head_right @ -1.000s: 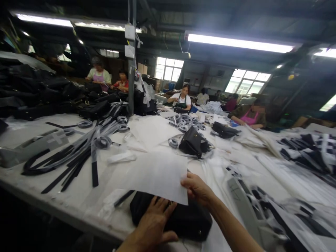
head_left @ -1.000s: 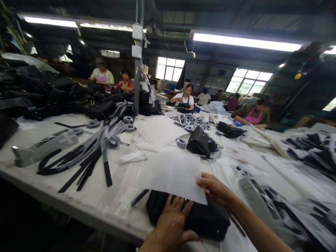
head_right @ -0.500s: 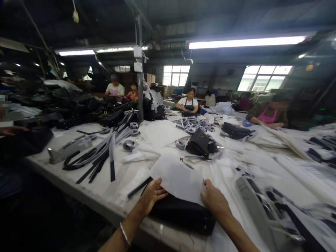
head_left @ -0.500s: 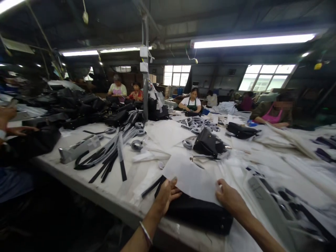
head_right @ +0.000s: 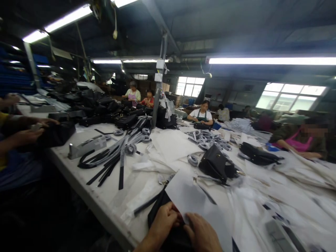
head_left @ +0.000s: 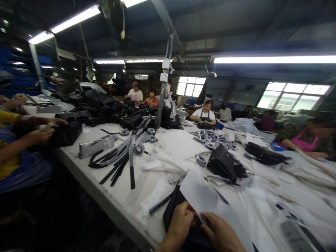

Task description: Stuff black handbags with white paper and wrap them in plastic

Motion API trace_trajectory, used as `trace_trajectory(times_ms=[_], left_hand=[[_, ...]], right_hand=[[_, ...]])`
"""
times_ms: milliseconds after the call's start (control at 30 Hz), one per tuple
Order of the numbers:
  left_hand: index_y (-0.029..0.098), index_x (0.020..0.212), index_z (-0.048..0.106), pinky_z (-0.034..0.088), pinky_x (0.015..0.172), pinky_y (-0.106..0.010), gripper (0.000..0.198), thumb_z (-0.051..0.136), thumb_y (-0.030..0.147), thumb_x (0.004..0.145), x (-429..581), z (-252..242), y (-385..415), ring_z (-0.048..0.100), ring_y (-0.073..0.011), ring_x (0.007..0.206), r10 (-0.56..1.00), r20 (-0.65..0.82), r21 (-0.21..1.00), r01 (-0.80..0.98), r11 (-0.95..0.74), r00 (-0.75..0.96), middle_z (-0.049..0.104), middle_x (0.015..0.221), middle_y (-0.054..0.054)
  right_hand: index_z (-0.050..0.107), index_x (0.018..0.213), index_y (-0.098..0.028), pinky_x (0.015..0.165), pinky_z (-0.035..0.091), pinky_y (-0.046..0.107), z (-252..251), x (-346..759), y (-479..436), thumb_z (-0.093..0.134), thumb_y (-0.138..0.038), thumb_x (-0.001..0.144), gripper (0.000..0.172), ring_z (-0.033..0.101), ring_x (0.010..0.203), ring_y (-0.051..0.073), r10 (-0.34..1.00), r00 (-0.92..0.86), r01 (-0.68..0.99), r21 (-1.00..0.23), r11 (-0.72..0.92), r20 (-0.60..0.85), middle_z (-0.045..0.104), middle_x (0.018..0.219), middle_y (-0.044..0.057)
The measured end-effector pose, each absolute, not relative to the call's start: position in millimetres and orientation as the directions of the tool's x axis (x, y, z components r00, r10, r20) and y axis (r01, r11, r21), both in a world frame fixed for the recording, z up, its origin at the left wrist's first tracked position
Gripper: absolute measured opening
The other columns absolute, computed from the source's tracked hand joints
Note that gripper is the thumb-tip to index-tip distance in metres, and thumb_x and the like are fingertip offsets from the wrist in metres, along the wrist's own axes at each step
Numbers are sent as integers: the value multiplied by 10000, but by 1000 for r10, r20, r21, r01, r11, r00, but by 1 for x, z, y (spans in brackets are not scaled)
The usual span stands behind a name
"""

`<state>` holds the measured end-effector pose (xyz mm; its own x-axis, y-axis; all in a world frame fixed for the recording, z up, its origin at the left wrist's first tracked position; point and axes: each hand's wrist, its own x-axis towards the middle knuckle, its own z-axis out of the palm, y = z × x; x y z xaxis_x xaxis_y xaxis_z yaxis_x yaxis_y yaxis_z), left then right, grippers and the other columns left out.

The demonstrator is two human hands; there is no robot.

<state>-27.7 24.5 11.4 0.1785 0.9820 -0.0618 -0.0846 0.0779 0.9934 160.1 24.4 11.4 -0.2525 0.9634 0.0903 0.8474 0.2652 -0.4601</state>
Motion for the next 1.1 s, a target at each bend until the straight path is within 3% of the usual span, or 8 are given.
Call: trace_trajectory(times_ms=[167,367,467,600,733,900,1000,1100], left_hand=[[174,948,692,495,719,-258,314,501,118,705,-23,0,23,687,-194,817,972,83,990,94,-106,221,744,882,-30],[210,1005,707,450,951,-377,412,582,38,652,-19,-9,15,631,-277,1027,916,177,883,351,-310,361,726,1074,-70],[254,1153,661,427,1022,-359,458,546,64,752,-21,-6,8,597,-250,1126,879,210,831,396,-391,428,684,1212,-51],[245,1262,588,450,1011,-358,496,529,78,799,-23,2,0,610,-238,1112,882,221,743,515,-428,415,672,1206,-61],[208,1166,615,472,949,-361,341,516,119,852,-24,7,-1,619,-237,1025,896,208,741,535,-407,393,675,1086,-80],[219,1125,660,477,946,-335,311,501,125,875,-26,9,0,618,-212,1013,879,250,751,492,-441,405,693,1055,-62],[210,1151,676,490,955,-350,336,517,125,868,-26,10,0,631,-224,1022,871,278,757,466,-458,404,712,1077,-67],[229,1170,686,486,987,-348,373,519,106,860,-27,9,1,638,-225,1066,860,315,759,437,-482,402,716,1133,-51]], right_hand=[[754,1035,-248,946,537,393,-16,182,50,682,-262,677,366,675,1083,346,937,-337,856,-385,346,94,731,1154,107],[750,1045,-190,950,500,394,-17,165,47,584,-116,709,382,667,1063,326,926,-366,911,-167,376,88,730,1110,146],[753,956,-194,913,484,352,1,155,35,532,-92,737,327,674,972,278,930,-358,901,-230,368,85,743,997,112],[729,769,-212,792,462,272,36,150,22,555,-173,762,179,650,870,231,961,-274,817,-516,258,46,726,831,50],[636,596,-178,558,365,229,56,159,25,535,-264,810,251,529,572,149,982,-169,713,-698,62,-85,577,537,-20],[660,654,-165,527,324,241,62,172,24,524,-302,848,274,476,518,131,990,-112,709,-705,21,-83,546,517,-38],[745,763,-196,664,395,258,68,170,14,545,-266,852,229,605,683,177,982,-185,741,-659,125,-23,695,689,-1],[782,886,-245,798,416,296,71,161,2,537,-182,851,255,658,870,230,959,-282,822,-507,258,31,756,883,37]])
